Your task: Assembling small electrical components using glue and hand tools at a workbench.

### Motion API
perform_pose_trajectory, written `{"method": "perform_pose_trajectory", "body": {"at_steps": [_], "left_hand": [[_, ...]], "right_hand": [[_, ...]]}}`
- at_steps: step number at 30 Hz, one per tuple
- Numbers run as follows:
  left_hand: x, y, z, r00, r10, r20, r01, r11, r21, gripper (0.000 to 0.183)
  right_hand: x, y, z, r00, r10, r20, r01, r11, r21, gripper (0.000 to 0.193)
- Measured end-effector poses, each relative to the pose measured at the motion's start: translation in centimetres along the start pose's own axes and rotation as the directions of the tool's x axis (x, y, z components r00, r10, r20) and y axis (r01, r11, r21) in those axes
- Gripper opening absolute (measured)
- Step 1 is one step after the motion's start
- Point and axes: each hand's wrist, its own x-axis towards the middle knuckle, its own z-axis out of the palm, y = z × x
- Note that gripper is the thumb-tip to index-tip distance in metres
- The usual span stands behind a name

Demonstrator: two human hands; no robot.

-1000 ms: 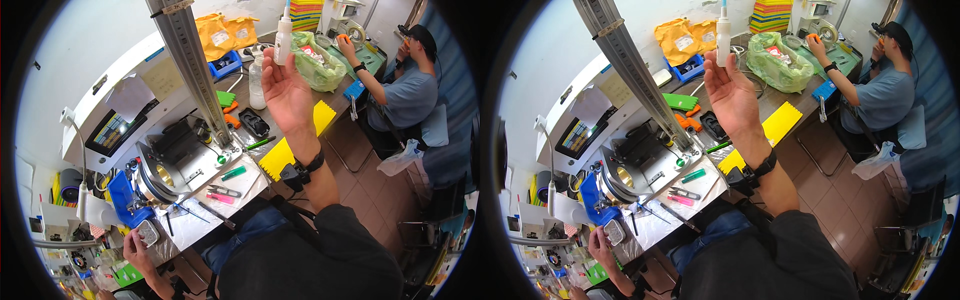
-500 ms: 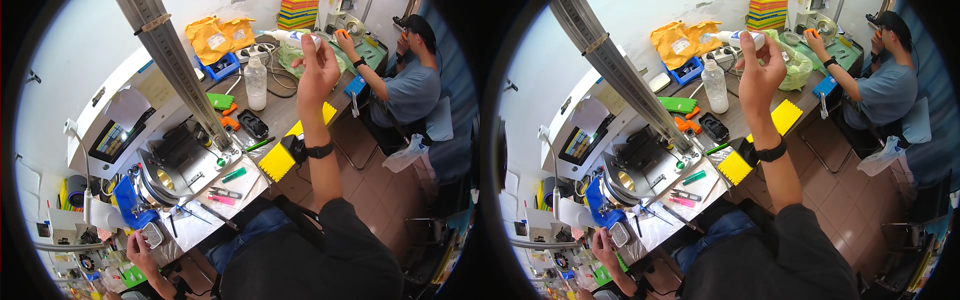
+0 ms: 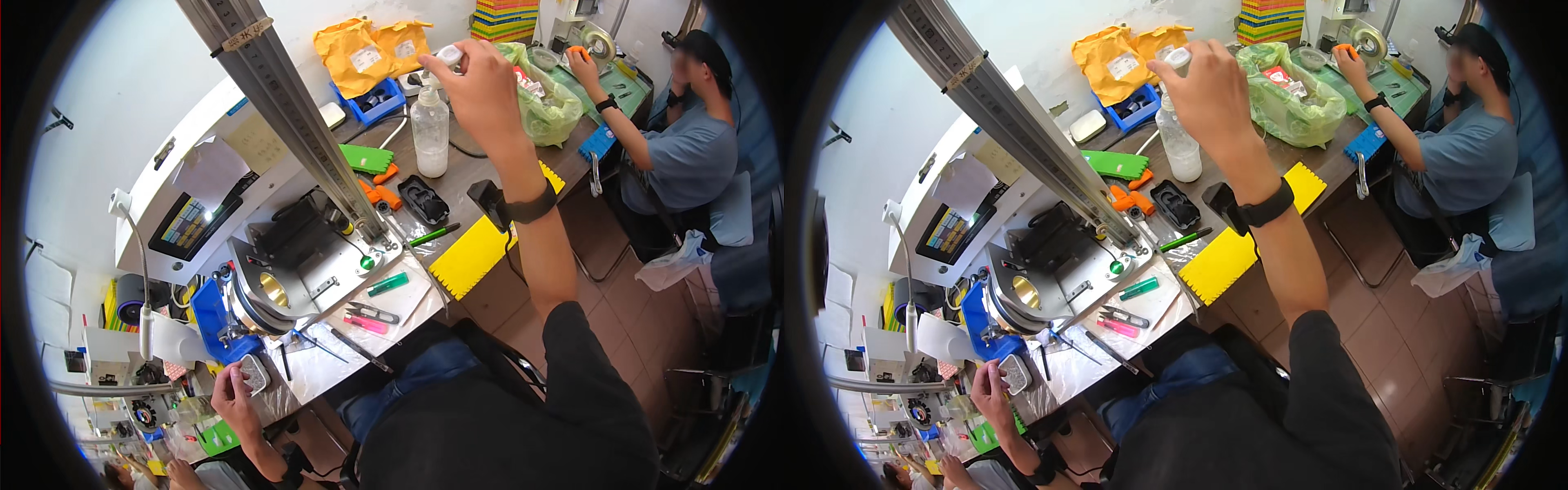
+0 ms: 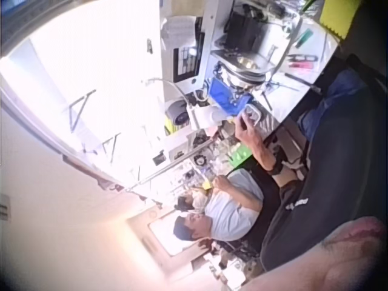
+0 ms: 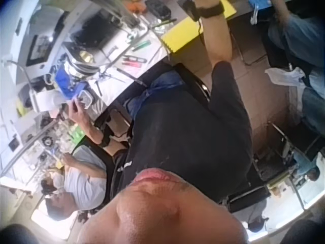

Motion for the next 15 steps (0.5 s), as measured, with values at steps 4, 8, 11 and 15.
{"method": "perform_pose_trajectory", "body": {"at_steps": [4, 8, 11, 15], "left_hand": [[0.0, -0.2, -0.1, 1.000, -0.025, 0.004, 0.025, 1.000, 0.000, 0.023], [0.2, -0.6, -0.3, 0.999, -0.053, 0.011, 0.053, 0.998, 0.024, 0.023], [0.3, -0.9, -0.4, 0.999, -0.034, 0.015, 0.034, 0.999, 0.031, 0.023], [0.6, -1.5, -0.6, 0.999, -0.019, 0.030, 0.018, 0.999, 0.040, 0.024]], "right_hand": [[0.7, 0.1, 1.1, 0.984, 0.072, 0.161, -0.060, 0.995, -0.077, 0.049], [1.7, 0.8, 2.1, 0.972, 0.107, 0.209, -0.084, 0.990, -0.116, 0.053], [2.4, 1.4, 3.1, 0.973, 0.113, 0.200, -0.087, 0.987, -0.138, 0.056], [2.9, 1.6, 3.4, 0.925, 0.194, 0.327, -0.159, 0.979, -0.130, 0.061]]}}
